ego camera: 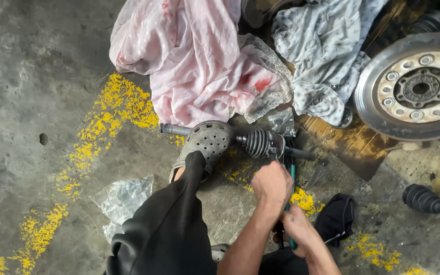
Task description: Replacing or repairing a rubber boot on a constant velocity (CV) joint of a car axle.
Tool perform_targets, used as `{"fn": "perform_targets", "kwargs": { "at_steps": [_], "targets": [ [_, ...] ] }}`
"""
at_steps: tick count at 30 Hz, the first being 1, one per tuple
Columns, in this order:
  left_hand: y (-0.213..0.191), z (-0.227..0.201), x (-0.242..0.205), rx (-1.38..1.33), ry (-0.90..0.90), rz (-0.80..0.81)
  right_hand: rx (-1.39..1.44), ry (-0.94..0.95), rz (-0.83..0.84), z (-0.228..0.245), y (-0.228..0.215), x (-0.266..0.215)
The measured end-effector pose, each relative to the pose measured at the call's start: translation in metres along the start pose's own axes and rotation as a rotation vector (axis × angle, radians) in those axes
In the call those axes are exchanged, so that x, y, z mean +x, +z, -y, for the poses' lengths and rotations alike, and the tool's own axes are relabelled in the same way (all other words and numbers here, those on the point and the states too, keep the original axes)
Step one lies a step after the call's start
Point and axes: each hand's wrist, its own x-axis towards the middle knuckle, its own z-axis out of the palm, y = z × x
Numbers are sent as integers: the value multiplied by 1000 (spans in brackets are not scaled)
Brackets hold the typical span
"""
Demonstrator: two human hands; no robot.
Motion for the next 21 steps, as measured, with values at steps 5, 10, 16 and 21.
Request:
{"fn": "perform_targets", "kwargs": {
  "at_steps": [5, 10, 16, 21],
  "targets": [
    [-6, -7, -9, -119, -67, 8, 200, 119, 117, 63, 1, -47],
    [-13, -16, -10, -161, -96, 31, 155, 222, 26, 76, -14, -42],
    [-3, -12, -3, -159, -101, -2, 138, 213, 45, 78, -21, -32],
    [35, 28, 27, -123, 84, 97, -122, 86, -52, 72, -15, -17]
  ]
}}
